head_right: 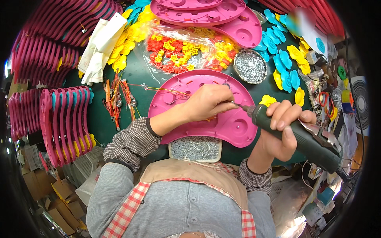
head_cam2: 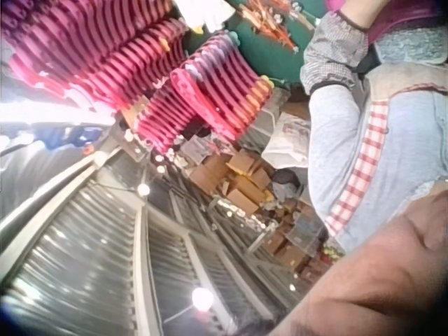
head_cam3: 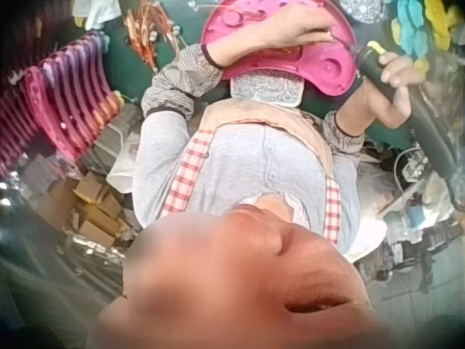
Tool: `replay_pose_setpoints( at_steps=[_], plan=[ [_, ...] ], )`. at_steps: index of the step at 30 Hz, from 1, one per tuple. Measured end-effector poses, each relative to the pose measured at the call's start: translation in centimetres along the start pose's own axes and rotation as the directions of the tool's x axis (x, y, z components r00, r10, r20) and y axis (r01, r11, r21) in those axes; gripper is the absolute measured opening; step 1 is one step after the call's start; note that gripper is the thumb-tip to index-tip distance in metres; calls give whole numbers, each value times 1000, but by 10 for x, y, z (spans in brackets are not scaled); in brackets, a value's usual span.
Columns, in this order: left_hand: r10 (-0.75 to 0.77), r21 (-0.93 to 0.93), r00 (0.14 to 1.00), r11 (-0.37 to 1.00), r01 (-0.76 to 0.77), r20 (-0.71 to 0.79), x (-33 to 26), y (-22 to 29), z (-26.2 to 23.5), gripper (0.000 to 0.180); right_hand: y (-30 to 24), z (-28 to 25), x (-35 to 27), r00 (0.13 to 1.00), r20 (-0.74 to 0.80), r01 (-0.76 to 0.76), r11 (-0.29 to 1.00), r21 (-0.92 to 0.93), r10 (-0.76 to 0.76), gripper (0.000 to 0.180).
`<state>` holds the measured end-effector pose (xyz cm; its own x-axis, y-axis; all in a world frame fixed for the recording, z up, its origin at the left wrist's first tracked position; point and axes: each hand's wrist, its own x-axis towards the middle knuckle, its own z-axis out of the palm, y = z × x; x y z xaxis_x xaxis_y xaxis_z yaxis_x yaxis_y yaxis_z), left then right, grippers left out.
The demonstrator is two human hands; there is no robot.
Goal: The person assembles decorative star-shaped lights by placing star components into a pink plastic mold, using a soldering iron to attach wires, and securing the assembly with a metal cap. The person repeats this process for multiple units.
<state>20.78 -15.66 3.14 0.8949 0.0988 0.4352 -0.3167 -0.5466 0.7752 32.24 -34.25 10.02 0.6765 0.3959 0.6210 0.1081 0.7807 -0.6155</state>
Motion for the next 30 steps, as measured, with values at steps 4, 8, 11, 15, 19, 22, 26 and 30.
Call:
replay_pose_setpoints(
  at_steps=[4, 8, 11, 15, 19, 22, 26, 30],
  plan=[
    [71, 10, 996, 997, -70, -52, -6, 6, 2, 26, -7, 6, -4, 1000, -14, -17, 997, 69, 18, 48],
    [220, 283, 968, 942, -180, -118, -16, 8, 9, 31, -2, 18, -10, 992, -126, -1, 1000, -20, -2, 50],
    [74, 314, 988, 949, -29, -133, -18, 11, 5, 46, 13, 15, -9, 1000, -21, -3, 987, -161, 0, 50],
    [-56, 382, 998, 923, 53, -3, -22, 0, 4, 43, 28, 6, -5, 1000, -8, 8, 948, -319, -11, 47],
    [-64, 398, 997, 915, 72, -33, -22, 6, 7, 39, 42, 2, -7, 999, -33, 7, 947, -322, -18, 44],
    [-81, 370, 996, 925, 88, -33, -23, 5, 5, 36, 53, 6, -2, 999, -5, 48, 946, -322, -53, 42],
    [-59, 389, 997, 918, 75, -52, -25, 4, 7, 33, 66, 7, 3, 997, 17, 81, 944, -320, -80, 41],
    [-29, 394, 997, 917, 54, -70, -26, 2, 9, 32, 75, 7, 4, 999, -41, 1, 942, -335, -15, 38]
  ],
)
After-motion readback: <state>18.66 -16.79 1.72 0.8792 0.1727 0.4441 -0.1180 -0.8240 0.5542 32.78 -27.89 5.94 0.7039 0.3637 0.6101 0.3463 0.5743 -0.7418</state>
